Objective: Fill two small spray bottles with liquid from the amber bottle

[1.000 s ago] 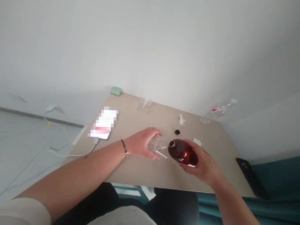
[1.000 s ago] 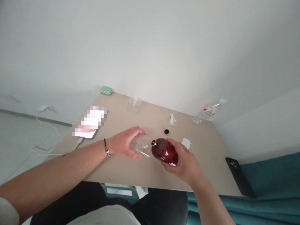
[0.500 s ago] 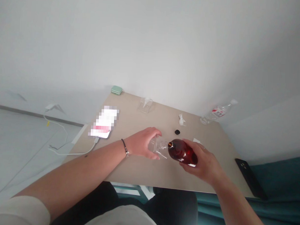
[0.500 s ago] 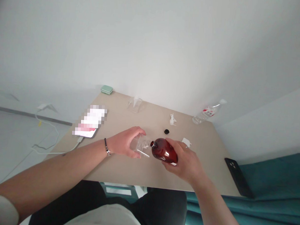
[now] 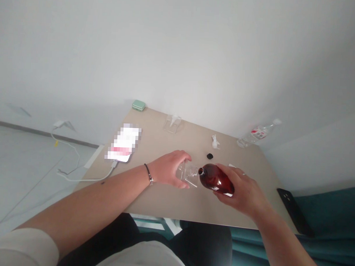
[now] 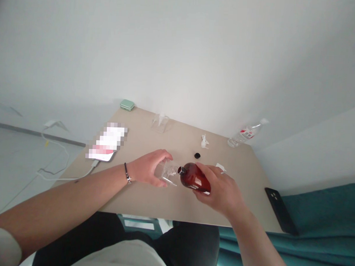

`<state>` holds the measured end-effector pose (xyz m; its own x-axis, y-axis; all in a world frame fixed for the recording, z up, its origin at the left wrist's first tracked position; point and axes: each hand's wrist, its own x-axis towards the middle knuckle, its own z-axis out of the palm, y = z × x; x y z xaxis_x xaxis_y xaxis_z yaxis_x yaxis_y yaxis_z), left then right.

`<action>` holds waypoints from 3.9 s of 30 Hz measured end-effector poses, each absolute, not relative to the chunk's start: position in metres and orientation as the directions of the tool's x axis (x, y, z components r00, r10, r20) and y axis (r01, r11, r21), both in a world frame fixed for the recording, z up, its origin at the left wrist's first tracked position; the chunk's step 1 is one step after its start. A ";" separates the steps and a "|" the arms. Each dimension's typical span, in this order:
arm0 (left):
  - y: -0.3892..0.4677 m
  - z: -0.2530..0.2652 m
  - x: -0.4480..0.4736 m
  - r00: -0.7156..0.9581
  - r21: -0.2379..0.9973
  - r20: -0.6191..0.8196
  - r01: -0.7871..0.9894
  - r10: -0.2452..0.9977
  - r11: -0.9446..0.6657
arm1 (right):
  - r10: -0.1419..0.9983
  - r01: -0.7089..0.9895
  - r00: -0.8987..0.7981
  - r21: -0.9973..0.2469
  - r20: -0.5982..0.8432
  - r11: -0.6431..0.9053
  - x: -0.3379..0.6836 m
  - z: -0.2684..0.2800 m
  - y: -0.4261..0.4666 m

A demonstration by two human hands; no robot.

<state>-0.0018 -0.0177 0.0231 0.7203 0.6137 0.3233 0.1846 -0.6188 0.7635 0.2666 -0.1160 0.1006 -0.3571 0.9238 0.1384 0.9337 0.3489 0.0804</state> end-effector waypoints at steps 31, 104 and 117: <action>-0.018 0.021 -0.001 0.716 0.741 0.338 0.198 0.610 -0.642 | 0.900 0.903 -0.413 0.196 0.139 0.383 0.263 0.107 -0.116; -0.018 0.016 0.001 0.723 0.647 0.361 0.260 0.589 -0.716 | 0.874 0.852 -0.472 0.311 0.111 0.421 0.259 0.114 -0.112; -0.018 0.015 0.001 0.727 0.648 0.359 0.258 0.586 -0.717 | 0.872 0.850 -0.478 0.308 0.107 0.428 0.257 0.117 -0.112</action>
